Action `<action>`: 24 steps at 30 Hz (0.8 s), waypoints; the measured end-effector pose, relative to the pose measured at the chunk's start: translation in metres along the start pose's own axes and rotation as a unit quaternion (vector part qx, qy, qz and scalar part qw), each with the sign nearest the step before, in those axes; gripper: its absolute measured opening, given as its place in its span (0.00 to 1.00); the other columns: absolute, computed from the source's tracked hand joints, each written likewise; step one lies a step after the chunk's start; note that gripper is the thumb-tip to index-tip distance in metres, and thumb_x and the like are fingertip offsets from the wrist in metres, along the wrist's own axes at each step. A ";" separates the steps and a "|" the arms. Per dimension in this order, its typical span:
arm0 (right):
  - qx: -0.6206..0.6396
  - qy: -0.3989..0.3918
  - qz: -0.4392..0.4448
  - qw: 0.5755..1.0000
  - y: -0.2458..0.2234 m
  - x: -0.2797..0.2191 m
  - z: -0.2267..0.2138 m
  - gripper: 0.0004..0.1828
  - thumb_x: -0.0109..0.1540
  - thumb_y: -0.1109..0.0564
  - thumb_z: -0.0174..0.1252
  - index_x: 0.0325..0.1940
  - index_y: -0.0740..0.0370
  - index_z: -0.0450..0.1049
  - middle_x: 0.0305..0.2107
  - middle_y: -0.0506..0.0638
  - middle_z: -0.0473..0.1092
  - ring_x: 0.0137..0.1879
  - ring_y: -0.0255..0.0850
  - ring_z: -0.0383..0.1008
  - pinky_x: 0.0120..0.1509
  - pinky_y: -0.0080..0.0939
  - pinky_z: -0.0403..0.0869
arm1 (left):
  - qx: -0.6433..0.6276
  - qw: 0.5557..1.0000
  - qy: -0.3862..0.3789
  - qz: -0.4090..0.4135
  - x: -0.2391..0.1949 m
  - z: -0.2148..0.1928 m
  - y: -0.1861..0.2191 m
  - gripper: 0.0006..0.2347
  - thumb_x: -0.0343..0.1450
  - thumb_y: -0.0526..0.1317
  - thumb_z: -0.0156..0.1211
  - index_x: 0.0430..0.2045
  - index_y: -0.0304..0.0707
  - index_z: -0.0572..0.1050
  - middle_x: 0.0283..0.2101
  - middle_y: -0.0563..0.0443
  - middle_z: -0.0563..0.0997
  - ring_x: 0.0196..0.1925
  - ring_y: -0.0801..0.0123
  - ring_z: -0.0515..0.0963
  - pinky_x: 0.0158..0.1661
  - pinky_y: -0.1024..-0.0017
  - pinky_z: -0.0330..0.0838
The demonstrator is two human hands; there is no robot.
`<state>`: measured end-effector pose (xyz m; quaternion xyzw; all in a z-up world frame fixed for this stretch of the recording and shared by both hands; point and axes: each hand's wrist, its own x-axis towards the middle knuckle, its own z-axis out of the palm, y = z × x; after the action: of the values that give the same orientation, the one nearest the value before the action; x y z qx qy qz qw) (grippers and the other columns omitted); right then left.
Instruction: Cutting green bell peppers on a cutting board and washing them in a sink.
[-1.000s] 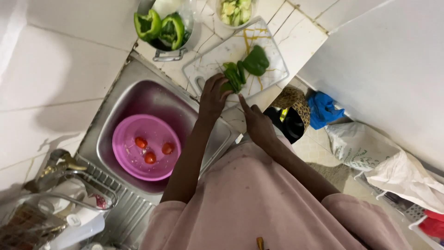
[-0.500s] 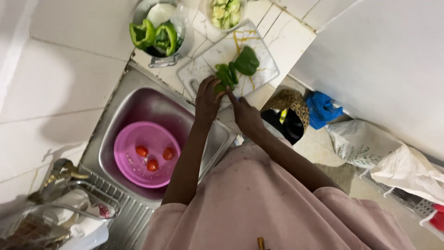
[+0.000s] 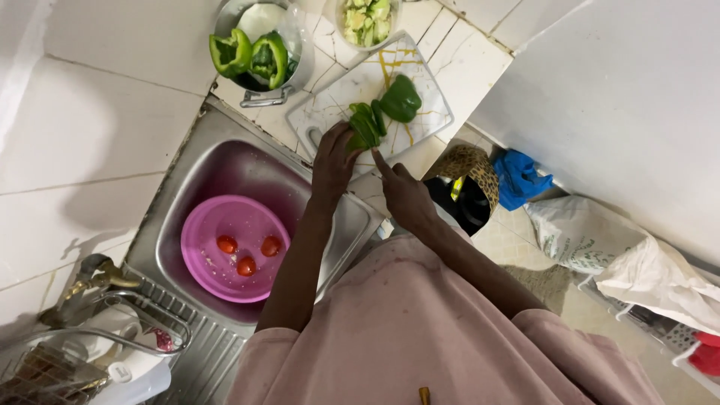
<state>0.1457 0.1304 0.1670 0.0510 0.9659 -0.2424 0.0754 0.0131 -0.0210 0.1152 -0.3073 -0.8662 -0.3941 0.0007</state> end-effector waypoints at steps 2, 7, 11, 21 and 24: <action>0.018 0.015 -0.004 1.000 -0.002 -0.001 -0.003 0.40 0.69 0.62 0.49 0.84 0.47 0.45 0.34 0.54 0.69 0.28 0.48 0.75 0.25 0.46 0.75 | 0.012 1.000 0.000 0.014 0.001 0.002 -0.002 0.15 0.75 0.42 0.63 0.50 0.30 0.73 0.57 0.42 0.73 0.66 0.49 0.71 0.65 0.53 0.70; 0.016 0.018 -0.017 1.000 -0.002 0.002 0.002 0.39 0.69 0.62 0.48 0.84 0.49 0.45 0.34 0.55 0.69 0.29 0.49 0.76 0.26 0.47 0.75 | 0.027 0.999 0.009 0.020 0.002 0.003 -0.001 0.15 0.74 0.42 0.64 0.49 0.30 0.73 0.56 0.41 0.73 0.65 0.48 0.72 0.64 0.53 0.71; -0.024 0.025 -0.023 0.999 0.000 0.013 0.010 0.41 0.69 0.62 0.50 0.84 0.49 0.43 0.35 0.54 0.69 0.32 0.47 0.77 0.29 0.46 0.78 | 0.042 0.998 0.007 0.034 -0.002 0.009 -0.006 0.16 0.74 0.41 0.65 0.51 0.29 0.73 0.57 0.42 0.72 0.65 0.49 0.72 0.65 0.54 0.72; 0.032 0.011 -0.017 0.999 -0.002 0.016 0.019 0.41 0.70 0.63 0.48 0.85 0.47 0.39 0.34 0.54 0.70 0.33 0.48 0.76 0.30 0.49 0.76 | 0.067 0.997 0.010 0.033 -0.008 0.013 -0.008 0.16 0.75 0.37 0.65 0.54 0.29 0.73 0.57 0.40 0.73 0.65 0.48 0.72 0.65 0.53 0.72; 0.022 -0.009 -0.006 1.000 -0.002 0.001 0.010 0.41 0.70 0.63 0.49 0.84 0.48 0.41 0.35 0.57 0.70 0.34 0.52 0.77 0.29 0.53 0.75 | 0.051 0.998 0.018 0.019 -0.005 0.014 -0.008 0.16 0.74 0.38 0.67 0.54 0.31 0.73 0.58 0.43 0.72 0.66 0.51 0.72 0.65 0.54 0.72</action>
<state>0.1461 0.1237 0.1590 0.0450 0.9600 -0.2643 0.0811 0.0165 -0.0187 0.0988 -0.3163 -0.8790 -0.3546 0.0393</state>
